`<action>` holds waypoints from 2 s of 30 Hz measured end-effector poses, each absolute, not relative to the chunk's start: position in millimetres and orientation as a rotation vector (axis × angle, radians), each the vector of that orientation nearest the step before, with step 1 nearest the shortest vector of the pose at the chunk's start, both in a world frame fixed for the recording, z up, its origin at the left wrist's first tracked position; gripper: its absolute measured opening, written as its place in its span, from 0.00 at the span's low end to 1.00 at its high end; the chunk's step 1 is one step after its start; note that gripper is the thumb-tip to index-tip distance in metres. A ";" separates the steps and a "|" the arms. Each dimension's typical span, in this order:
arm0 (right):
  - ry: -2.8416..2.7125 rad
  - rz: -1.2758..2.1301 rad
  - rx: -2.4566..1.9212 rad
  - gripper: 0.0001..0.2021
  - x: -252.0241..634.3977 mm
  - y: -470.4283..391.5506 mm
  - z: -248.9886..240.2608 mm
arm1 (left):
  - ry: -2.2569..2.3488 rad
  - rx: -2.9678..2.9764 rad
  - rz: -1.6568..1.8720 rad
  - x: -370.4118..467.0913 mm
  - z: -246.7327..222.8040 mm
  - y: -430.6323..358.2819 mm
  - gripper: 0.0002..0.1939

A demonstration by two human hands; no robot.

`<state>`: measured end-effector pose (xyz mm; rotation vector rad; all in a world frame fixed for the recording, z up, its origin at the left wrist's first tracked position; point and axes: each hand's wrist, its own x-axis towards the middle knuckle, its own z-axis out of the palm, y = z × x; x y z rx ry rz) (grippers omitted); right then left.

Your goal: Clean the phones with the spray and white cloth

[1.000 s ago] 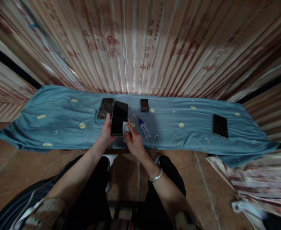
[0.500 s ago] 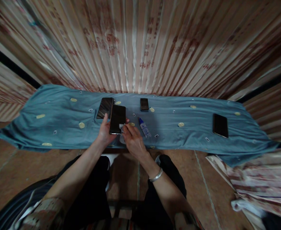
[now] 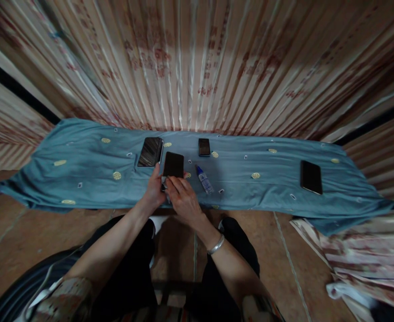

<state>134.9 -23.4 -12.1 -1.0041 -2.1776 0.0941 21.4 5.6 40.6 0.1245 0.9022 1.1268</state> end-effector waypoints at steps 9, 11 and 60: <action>-2.179 0.078 -0.969 0.20 134.9 -21.9 -13.7 | 0.859 0.172 1.140 11.1 30.2 9.0 0.35; -2.184 0.096 -0.986 0.20 137.6 -20.6 -14.6 | 0.843 0.184 1.149 9.2 32.9 8.9 0.34; -2.133 -0.025 -0.915 0.17 140.2 -21.0 -9.9 | 0.832 0.198 1.145 24.0 34.6 2.8 0.36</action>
